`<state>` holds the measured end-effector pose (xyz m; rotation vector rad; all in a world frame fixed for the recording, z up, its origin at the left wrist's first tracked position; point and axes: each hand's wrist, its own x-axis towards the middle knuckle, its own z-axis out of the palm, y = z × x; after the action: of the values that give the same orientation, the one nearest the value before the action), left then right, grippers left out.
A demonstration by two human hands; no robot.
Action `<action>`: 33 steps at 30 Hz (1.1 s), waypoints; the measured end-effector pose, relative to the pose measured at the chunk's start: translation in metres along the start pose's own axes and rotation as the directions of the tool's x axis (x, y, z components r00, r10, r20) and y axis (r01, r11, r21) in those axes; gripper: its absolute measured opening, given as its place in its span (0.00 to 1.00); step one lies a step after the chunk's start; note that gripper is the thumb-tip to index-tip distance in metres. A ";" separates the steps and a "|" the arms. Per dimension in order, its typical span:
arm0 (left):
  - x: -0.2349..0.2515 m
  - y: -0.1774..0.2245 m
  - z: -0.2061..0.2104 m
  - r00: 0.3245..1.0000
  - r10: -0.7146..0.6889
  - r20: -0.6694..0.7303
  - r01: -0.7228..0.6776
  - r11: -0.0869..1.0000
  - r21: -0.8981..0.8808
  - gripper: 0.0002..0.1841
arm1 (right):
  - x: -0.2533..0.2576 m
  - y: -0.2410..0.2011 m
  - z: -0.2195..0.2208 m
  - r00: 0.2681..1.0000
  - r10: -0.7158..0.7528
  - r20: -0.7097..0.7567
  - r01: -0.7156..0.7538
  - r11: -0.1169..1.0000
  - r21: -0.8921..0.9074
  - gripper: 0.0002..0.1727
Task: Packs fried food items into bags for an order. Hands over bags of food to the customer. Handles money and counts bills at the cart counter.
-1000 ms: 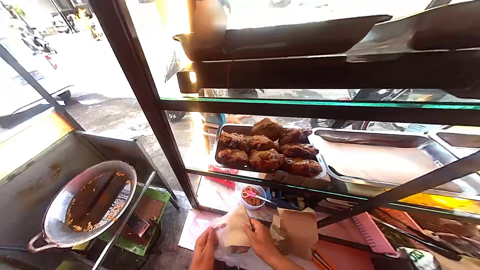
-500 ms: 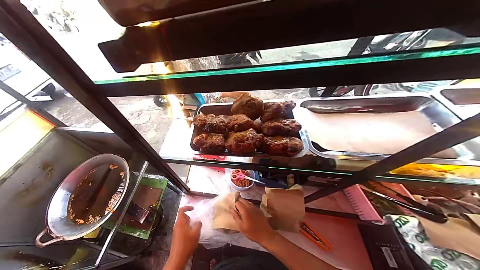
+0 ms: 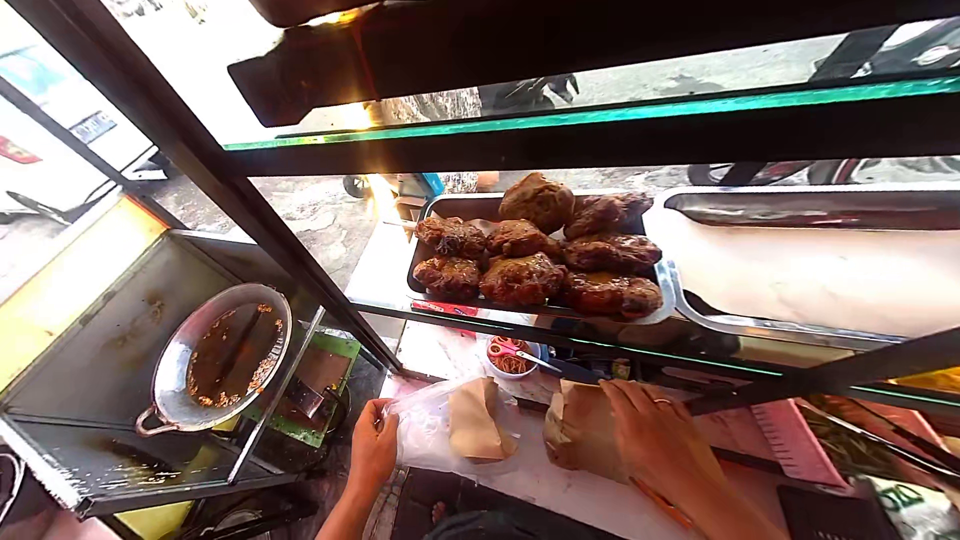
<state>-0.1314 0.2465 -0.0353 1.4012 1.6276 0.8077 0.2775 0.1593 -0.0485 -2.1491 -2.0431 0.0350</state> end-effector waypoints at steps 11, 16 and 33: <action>-0.006 -0.004 -0.006 0.978 0.164 -0.130 -0.135 0.969 0.209 0.12 | 0.003 -0.018 -0.075 0.773 -0.392 0.498 0.246 0.910 0.335 0.13; -0.013 -0.011 0.000 0.983 0.123 -0.133 -0.097 0.977 0.190 0.13 | 0.030 -0.048 -0.131 0.906 -0.346 0.245 0.087 0.718 0.691 0.17; -0.003 0.002 0.007 0.890 0.430 -0.150 -0.377 0.880 0.288 0.13 | 0.079 -0.217 0.025 0.879 -0.187 0.438 -0.216 0.663 0.717 0.19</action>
<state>-0.1238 0.2434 -0.0366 1.9394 1.6588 1.0459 0.0637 0.2501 -0.0333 -1.6745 -1.7104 1.3107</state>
